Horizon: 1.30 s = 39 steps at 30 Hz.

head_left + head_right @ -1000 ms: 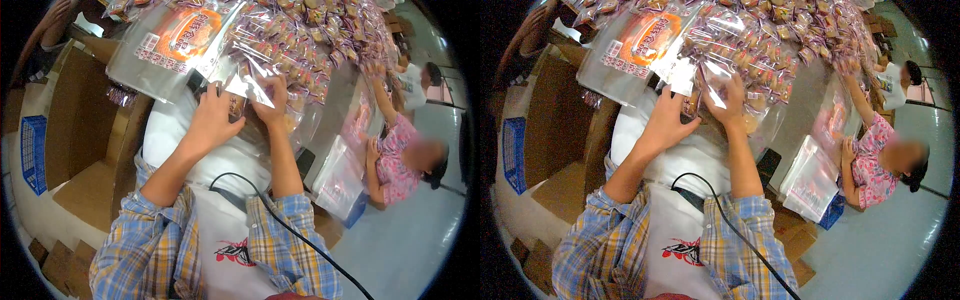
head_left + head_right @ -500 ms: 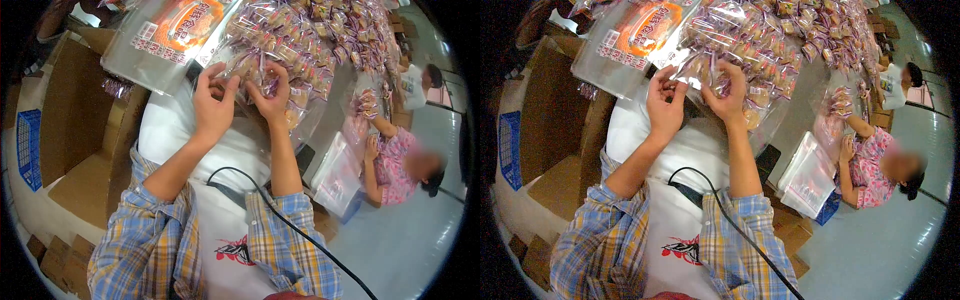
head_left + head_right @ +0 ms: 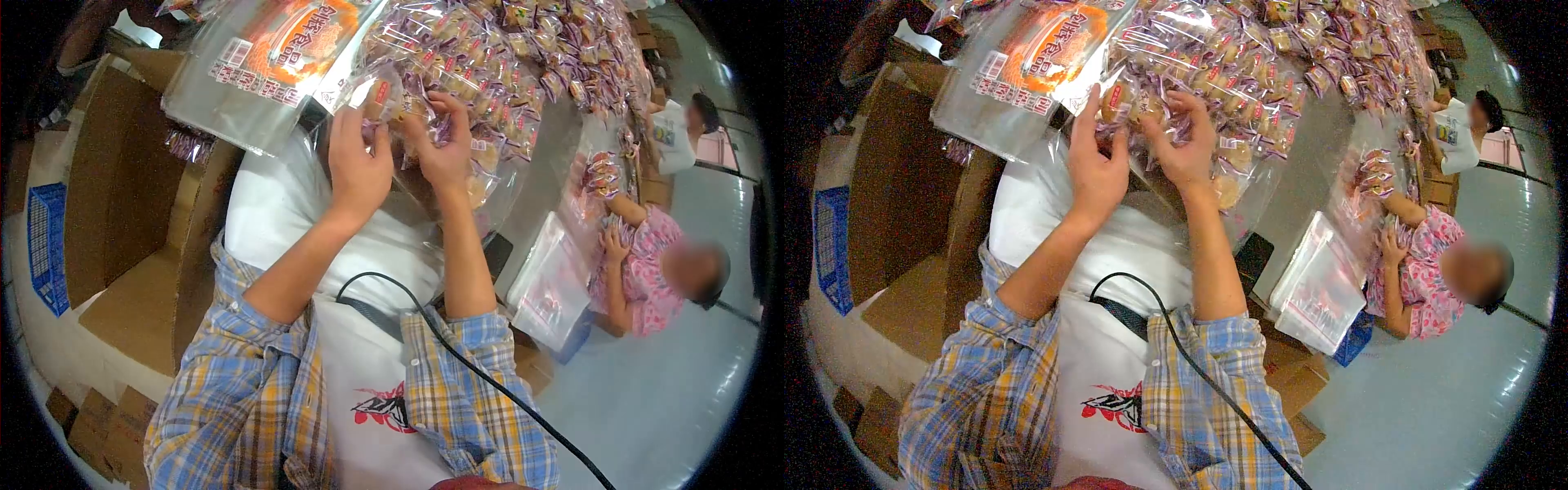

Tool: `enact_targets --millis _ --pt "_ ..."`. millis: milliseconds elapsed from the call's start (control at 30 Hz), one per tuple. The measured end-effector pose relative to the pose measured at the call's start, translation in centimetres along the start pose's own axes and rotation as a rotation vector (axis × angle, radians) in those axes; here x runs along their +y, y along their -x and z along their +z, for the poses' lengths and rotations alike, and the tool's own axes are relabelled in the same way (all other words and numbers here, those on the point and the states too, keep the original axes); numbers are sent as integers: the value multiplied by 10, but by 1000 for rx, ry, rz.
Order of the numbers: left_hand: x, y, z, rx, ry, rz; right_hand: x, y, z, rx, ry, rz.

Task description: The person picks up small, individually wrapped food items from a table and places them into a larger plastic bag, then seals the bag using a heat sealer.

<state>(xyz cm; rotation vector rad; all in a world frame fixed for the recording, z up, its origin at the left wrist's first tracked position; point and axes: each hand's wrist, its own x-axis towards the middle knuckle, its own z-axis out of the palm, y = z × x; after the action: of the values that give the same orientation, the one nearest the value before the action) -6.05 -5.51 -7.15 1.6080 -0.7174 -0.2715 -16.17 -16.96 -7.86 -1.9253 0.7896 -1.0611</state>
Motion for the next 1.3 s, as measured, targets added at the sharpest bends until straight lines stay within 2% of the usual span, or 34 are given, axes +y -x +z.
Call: enact_targets --millis 67,100,200,267,333,467,533,633,700,767,800,867,967,1000,1067,1167,1300 --pt "-2 -4 2 -53 -35 -30 1 -5 3 72 61 -102" --pt "6 -13 -9 -71 -192 189 0 -7 2 46 62 -62" --pt "30 -26 -30 -158 -489 267 -6 -9 -4 -20 55 70" --pt "39 -25 -36 -213 -550 223 -8 -12 -1 -44 30 156" --pt "43 -25 -40 -286 -629 142 -8 -12 -1 -31 34 146" --pt "52 -23 -53 -248 -522 253 -4 -9 -11 -43 -189 123" --pt "53 -22 -54 -235 -496 269 -1 -7 -13 -61 -157 180" --pt "40 -26 -50 -130 -658 388 -9 -18 -3 -119 -34 252" --pt "39 -28 -50 -1 -686 507 -23 -21 2 -145 86 276" --pt "36 -29 -51 92 -680 570 -20 -23 -2 -229 33 347" --pt "27 -29 -52 35 -597 503 -19 -24 -1 -273 3 380" --pt "9 -28 -55 -76 -433 366 -24 -24 2 -230 -52 355" --pt "5 -26 -56 -31 -453 301 -44 -29 9 -186 -9 393" --pt "3 -27 -54 -24 -404 311 -48 -30 11 -169 27 419" --pt "-4 -26 -51 -17 -309 321 -36 -24 15 -107 132 280" --pt "-24 -29 -54 -191 -360 590 -17 -19 23 -42 340 90" --pt "-8 -31 -54 -228 -405 579 -15 -20 18 -111 227 191"
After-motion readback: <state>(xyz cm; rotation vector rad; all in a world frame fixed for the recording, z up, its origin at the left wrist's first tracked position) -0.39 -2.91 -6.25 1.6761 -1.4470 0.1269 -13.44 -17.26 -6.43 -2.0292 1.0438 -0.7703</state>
